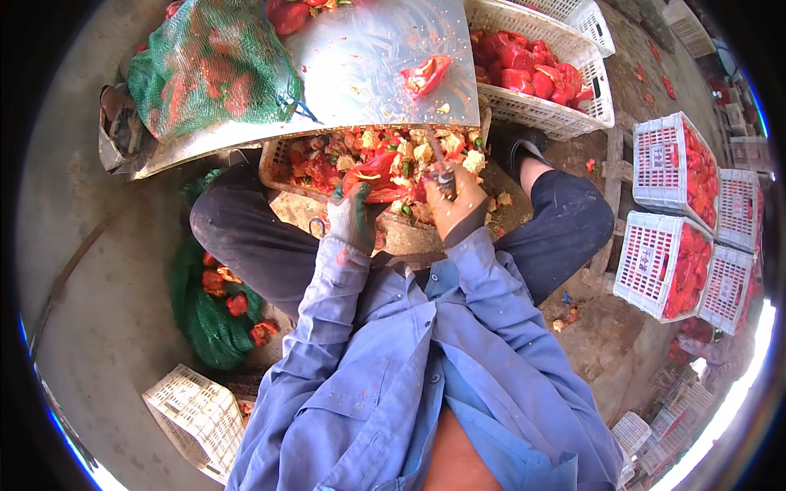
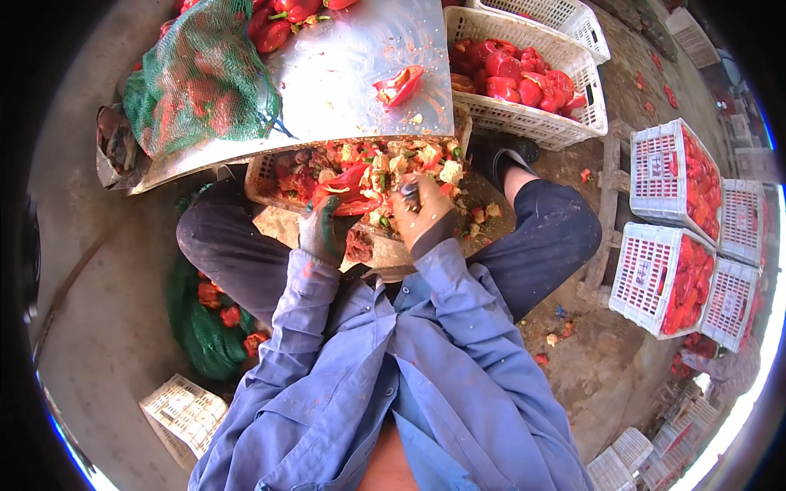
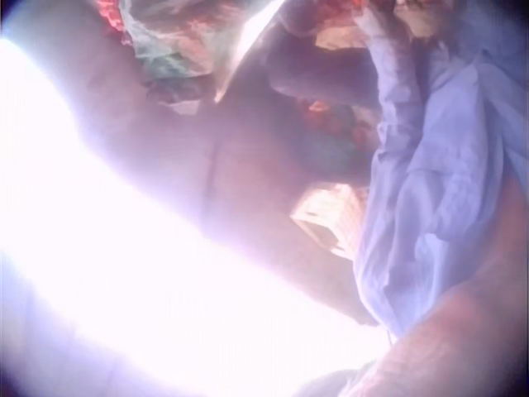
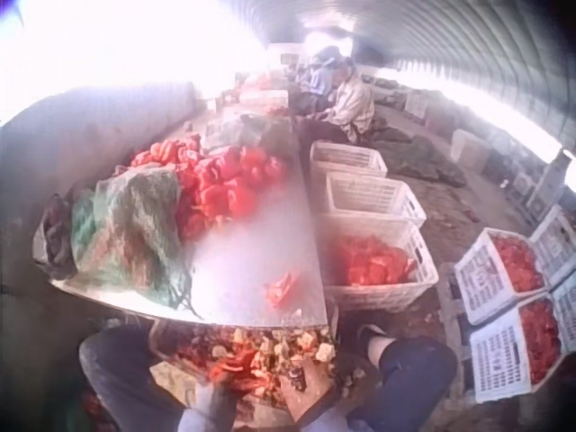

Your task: The person de-cores red peppers by hand and with a knife, discarding the cores into a crate and placing the peppers on a table.

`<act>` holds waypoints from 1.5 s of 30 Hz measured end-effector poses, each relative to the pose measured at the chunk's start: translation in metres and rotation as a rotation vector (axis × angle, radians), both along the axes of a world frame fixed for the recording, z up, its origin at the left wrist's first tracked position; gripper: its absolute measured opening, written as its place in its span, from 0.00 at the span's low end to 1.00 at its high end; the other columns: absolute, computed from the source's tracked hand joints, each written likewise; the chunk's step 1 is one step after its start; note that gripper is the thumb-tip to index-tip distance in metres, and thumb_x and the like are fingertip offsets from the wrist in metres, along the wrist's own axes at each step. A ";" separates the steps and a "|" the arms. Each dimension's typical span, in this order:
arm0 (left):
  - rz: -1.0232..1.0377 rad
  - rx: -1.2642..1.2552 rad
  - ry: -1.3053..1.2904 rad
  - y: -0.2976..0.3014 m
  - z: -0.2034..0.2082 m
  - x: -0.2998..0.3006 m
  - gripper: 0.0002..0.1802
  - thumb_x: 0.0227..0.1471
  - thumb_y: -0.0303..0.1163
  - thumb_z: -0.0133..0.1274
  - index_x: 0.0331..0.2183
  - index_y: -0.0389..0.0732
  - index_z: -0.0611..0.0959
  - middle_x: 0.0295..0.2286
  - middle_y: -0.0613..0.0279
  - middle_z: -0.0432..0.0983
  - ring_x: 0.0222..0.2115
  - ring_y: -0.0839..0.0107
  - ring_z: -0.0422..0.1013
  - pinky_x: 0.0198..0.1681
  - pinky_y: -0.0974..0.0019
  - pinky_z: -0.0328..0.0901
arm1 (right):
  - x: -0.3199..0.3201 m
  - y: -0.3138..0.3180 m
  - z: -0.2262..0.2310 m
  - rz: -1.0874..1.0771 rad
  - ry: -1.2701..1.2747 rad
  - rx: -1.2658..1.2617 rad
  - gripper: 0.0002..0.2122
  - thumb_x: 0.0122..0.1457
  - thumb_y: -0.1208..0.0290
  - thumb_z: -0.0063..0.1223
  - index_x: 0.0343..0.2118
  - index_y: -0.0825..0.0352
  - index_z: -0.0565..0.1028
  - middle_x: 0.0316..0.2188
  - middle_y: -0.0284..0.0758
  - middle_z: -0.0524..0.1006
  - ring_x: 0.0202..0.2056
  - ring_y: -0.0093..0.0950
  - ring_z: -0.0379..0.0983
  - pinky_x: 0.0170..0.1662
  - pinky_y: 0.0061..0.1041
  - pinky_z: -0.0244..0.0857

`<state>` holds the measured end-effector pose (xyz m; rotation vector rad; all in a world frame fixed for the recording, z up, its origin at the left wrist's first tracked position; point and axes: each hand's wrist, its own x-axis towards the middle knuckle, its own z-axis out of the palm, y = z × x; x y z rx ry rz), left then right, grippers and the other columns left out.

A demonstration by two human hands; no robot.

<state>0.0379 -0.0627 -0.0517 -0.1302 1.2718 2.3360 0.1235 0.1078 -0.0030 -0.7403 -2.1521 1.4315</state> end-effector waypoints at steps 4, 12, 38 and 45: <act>-0.124 0.025 -0.030 0.004 0.001 -0.007 0.22 0.71 0.40 0.45 0.57 0.36 0.77 0.52 0.53 0.78 0.50 0.62 0.78 0.55 0.56 0.75 | -0.001 -0.017 0.011 0.250 -0.015 0.242 0.17 0.56 0.73 0.65 0.50 0.62 0.78 0.41 0.44 0.82 0.42 0.45 0.82 0.46 0.38 0.75; -0.120 0.014 0.018 0.010 0.058 -0.012 0.27 0.69 0.49 0.48 0.62 0.44 0.73 0.50 0.57 0.79 0.46 0.63 0.80 0.49 0.58 0.77 | -0.042 -0.016 0.008 0.316 -0.094 0.213 0.10 0.56 0.72 0.65 0.40 0.63 0.78 0.37 0.46 0.80 0.37 0.54 0.78 0.39 0.46 0.73; -0.085 -1.073 1.285 0.111 0.098 -0.111 0.38 0.51 0.32 0.65 0.62 0.36 0.74 0.59 0.41 0.70 0.58 0.43 0.68 0.64 0.45 0.63 | -0.103 0.172 0.142 -0.351 0.146 0.071 0.07 0.59 0.72 0.61 0.36 0.68 0.77 0.21 0.36 0.73 0.23 0.30 0.69 0.30 0.35 0.66; -0.426 -1.371 1.336 0.155 0.047 -0.140 0.34 0.47 0.40 0.69 0.55 0.41 0.80 0.55 0.49 0.74 0.55 0.47 0.70 0.60 0.46 0.66 | -0.060 0.173 0.071 -0.265 0.159 -0.023 0.11 0.56 0.73 0.64 0.40 0.70 0.77 0.23 0.39 0.75 0.26 0.29 0.71 0.33 0.34 0.69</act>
